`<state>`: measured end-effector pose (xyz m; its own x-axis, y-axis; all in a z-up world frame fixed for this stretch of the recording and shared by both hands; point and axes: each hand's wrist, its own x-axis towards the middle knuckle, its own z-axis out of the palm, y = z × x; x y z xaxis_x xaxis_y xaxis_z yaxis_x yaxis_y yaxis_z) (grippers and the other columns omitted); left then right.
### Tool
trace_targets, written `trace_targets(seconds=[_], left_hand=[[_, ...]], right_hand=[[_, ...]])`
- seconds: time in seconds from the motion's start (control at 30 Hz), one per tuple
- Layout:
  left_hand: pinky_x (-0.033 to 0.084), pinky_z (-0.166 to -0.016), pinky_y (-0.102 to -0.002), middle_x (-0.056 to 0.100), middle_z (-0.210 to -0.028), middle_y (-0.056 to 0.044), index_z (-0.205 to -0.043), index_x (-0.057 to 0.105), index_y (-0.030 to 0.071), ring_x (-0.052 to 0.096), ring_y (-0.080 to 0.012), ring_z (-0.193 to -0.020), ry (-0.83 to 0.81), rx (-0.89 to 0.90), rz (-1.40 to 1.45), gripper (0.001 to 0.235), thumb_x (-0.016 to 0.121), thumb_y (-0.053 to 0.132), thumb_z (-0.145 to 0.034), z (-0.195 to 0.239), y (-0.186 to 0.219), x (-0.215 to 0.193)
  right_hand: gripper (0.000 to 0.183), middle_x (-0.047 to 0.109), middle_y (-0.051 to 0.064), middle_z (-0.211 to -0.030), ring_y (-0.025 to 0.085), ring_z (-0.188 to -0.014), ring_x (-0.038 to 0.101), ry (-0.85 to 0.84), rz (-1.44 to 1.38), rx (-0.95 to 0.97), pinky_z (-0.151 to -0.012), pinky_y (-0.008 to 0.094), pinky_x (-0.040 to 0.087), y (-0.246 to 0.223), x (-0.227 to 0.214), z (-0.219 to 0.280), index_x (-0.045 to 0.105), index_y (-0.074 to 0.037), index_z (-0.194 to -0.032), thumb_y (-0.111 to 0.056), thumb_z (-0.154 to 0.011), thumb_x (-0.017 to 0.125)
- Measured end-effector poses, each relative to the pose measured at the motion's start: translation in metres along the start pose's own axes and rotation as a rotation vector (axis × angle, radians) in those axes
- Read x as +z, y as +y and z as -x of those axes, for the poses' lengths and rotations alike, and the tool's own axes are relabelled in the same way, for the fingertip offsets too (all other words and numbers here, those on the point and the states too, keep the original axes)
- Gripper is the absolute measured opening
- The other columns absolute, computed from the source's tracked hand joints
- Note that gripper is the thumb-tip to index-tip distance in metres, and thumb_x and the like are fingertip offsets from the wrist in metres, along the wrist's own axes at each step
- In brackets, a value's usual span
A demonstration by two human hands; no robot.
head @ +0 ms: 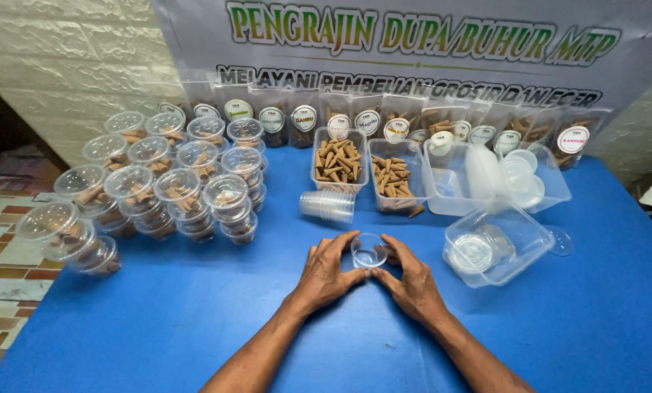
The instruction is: The person picks up incense cones from a container and places them into small plastic cups, then snaps lids onto the cups.
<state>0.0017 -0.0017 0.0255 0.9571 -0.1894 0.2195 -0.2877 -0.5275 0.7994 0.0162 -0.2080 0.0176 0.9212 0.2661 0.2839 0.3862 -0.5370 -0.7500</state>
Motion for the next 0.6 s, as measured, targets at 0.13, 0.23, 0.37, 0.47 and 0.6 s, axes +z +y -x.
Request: trace_targets(seconds=[0.13,0.23,0.37,0.47,0.6], left_hand=[[0.039,-0.101,-0.044,0.071,-0.128,-0.008,-0.147,0.05,0.016,0.059,-0.0301,-0.126,-0.002,0.006,-0.002,0.082,0.087,0.032,-0.076,-0.001,-0.005,0.003],[0.039,-0.102,-0.042,0.071,-0.127,-0.005,-0.147,0.05,0.017,0.058,-0.0275,-0.127,-0.005,-0.006,-0.012,0.081,0.086,0.036,-0.077,-0.002,-0.004,0.003],[0.04,-0.101,-0.041,0.072,-0.126,-0.006,-0.147,0.05,0.016,0.059,-0.028,-0.127,-0.022,-0.026,-0.022,0.08,0.087,0.032,-0.077,-0.001,0.001,0.0],[0.039,-0.102,-0.042,0.072,-0.126,-0.007,-0.147,0.05,0.015,0.058,-0.0286,-0.127,-0.023,-0.031,-0.025,0.08,0.086,0.031,-0.077,-0.001,0.003,-0.001],[0.039,-0.101,-0.04,0.072,-0.125,-0.005,-0.147,0.049,0.016,0.058,-0.0266,-0.128,-0.03,-0.035,-0.048,0.079,0.086,0.033,-0.078,0.0,0.002,-0.002]], right_hand=[[0.069,0.075,0.018,-0.119,0.034,-0.11,0.074,-0.022,-0.002,0.004,-0.097,0.044,0.061,-0.01,-0.004,0.0,0.053,-0.01,-0.145,-0.012,-0.082,0.082],[0.067,0.075,0.017,-0.117,0.035,-0.108,0.073,-0.018,0.028,-0.026,-0.093,0.043,0.062,-0.008,-0.004,0.0,0.053,-0.008,-0.144,-0.01,-0.083,0.081],[0.061,0.074,0.019,-0.116,0.036,-0.106,0.073,-0.007,0.082,-0.06,-0.09,0.044,0.063,-0.01,-0.01,0.001,0.054,-0.008,-0.144,-0.004,-0.087,0.074],[0.049,0.075,0.016,-0.11,0.033,-0.097,0.074,0.036,0.156,-0.092,-0.081,0.041,0.064,-0.009,-0.021,-0.011,0.061,-0.01,-0.138,-0.005,-0.09,0.071],[0.035,0.075,0.011,-0.094,0.027,-0.077,0.072,0.193,0.371,-0.171,-0.069,0.041,0.061,-0.028,-0.043,-0.048,0.07,-0.012,-0.124,-0.01,-0.09,0.075]])
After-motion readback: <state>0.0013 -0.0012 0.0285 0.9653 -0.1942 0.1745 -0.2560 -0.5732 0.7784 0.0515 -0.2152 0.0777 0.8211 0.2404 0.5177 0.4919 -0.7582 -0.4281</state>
